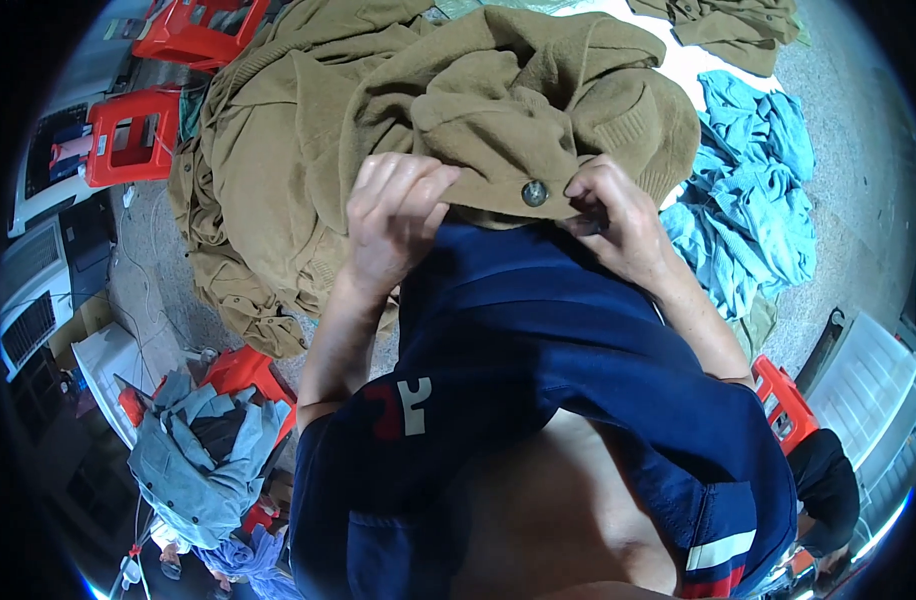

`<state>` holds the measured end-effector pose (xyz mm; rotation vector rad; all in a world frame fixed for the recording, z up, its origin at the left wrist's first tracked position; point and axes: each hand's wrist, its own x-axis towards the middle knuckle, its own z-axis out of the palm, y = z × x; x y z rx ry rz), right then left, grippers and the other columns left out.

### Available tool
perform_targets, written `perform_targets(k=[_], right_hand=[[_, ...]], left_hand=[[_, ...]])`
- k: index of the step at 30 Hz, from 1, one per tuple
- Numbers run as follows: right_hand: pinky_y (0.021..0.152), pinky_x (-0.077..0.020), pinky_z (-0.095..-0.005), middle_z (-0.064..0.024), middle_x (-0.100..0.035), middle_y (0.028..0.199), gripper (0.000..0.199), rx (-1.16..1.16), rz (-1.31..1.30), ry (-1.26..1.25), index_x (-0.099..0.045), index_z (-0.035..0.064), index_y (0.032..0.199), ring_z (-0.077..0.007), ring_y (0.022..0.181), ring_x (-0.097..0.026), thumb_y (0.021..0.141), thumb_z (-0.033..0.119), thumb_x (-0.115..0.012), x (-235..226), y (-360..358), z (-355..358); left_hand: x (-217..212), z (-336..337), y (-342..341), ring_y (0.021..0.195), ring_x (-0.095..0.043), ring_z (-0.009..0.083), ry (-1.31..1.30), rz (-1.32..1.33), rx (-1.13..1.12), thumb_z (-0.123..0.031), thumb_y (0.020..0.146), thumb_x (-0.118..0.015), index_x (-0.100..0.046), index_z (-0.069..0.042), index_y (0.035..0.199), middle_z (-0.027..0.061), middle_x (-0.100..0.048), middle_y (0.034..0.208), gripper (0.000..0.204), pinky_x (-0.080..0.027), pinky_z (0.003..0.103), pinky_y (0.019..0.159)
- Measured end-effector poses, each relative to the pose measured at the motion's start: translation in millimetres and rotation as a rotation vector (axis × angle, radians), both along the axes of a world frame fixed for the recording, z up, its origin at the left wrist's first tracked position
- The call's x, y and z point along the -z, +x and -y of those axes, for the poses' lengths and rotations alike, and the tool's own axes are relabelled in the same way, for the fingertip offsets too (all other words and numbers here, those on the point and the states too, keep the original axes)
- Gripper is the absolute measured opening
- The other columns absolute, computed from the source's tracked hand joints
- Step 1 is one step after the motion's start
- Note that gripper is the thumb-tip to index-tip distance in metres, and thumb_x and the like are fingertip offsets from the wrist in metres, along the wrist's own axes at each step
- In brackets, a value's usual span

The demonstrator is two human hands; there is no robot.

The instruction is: The person is inspecting and buttoning up brown knitted sweaters in a textile manufacturing setting.

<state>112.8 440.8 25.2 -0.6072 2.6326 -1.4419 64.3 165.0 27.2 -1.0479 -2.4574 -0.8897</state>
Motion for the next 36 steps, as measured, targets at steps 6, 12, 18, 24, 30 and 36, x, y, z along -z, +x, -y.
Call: perform_targets(k=[6, 12, 18, 24, 30, 36], right_hand=[[0.076, -0.0495, -0.0412, -0.0152, -0.063, 0.094, 0.026, -0.006, 0.151, 0.207, -0.060, 0.0015, 0.098, -0.0342, 0.091, -0.062, 0.075, 0.002, -0.070, 30, 16, -12], [0.079, -0.0488, -0.0273, -0.0082, -0.066, 0.099, 0.040, 0.189, 0.280, -0.041, -0.066, 0.0004, 0.106, -0.0193, 0.092, -0.065, 0.070, -0.014, -0.060, 22, 25, -37], [0.074, -0.0525, -0.0301, -0.0117, -0.070, 0.096, 0.022, 0.209, -0.241, -0.059, -0.066, 0.0003, 0.104, -0.0238, 0.088, -0.069, 0.083, 0.008, -0.068, -23, 11, -45], [0.057, -0.0505, -0.0282, -0.0061, -0.064, 0.084, 0.030, -0.041, -0.871, 0.006, -0.072, 0.0029, 0.092, -0.0183, 0.070, -0.061, 0.063, 0.008, -0.076, -74, -25, 17], [0.053, -0.0493, -0.0266, -0.0079, -0.063, 0.081, 0.021, 0.009, -0.936, -0.004, -0.067, 0.0006, 0.084, -0.0184, 0.066, -0.061, 0.065, 0.005, -0.074, -49, -37, 33], [0.055, -0.0503, -0.0275, -0.0090, -0.060, 0.090, 0.021, 0.054, -0.738, -0.086, -0.064, 0.0028, 0.087, -0.0191, 0.071, -0.061, 0.072, 0.008, -0.077, -37, -33, 39]], left_hand=[[-15, 27, 5, 0.079, -0.059, 0.0296, -0.068, 0.142, 0.027, 0.000, 0.070, -0.066, -0.064, -0.004, 0.096, 0.0112, -0.060, 0.085, 0.026, -0.046, 0.038, 0.072], [-23, 53, 13, 0.089, -0.059, 0.0275, -0.098, 0.484, -0.116, 0.003, 0.076, -0.065, -0.062, -0.002, 0.092, 0.0114, -0.059, 0.090, 0.018, -0.047, 0.037, 0.079], [-40, 43, 3, 0.079, -0.048, 0.0133, 0.644, 1.099, 0.251, -0.032, 0.077, -0.071, -0.056, -0.003, 0.092, 0.0071, -0.052, 0.096, 0.036, -0.039, 0.022, 0.069], [-77, -28, -18, 0.089, -0.052, 0.0081, 0.648, 1.363, 0.209, -0.010, 0.091, -0.059, -0.059, 0.001, 0.097, 0.0034, -0.057, 0.100, 0.013, -0.040, 0.021, 0.079], [-67, -39, -21, 0.084, -0.055, 0.0041, 0.611, 1.288, 0.242, -0.015, 0.094, -0.063, -0.062, 0.002, 0.103, -0.0010, -0.062, 0.090, 0.019, -0.045, 0.020, 0.076], [-61, -37, -16, 0.089, -0.060, 0.0115, 0.415, 0.854, 0.232, -0.017, 0.081, -0.077, -0.062, -0.001, 0.101, 0.0040, -0.064, 0.093, 0.030, -0.048, 0.027, 0.078]])
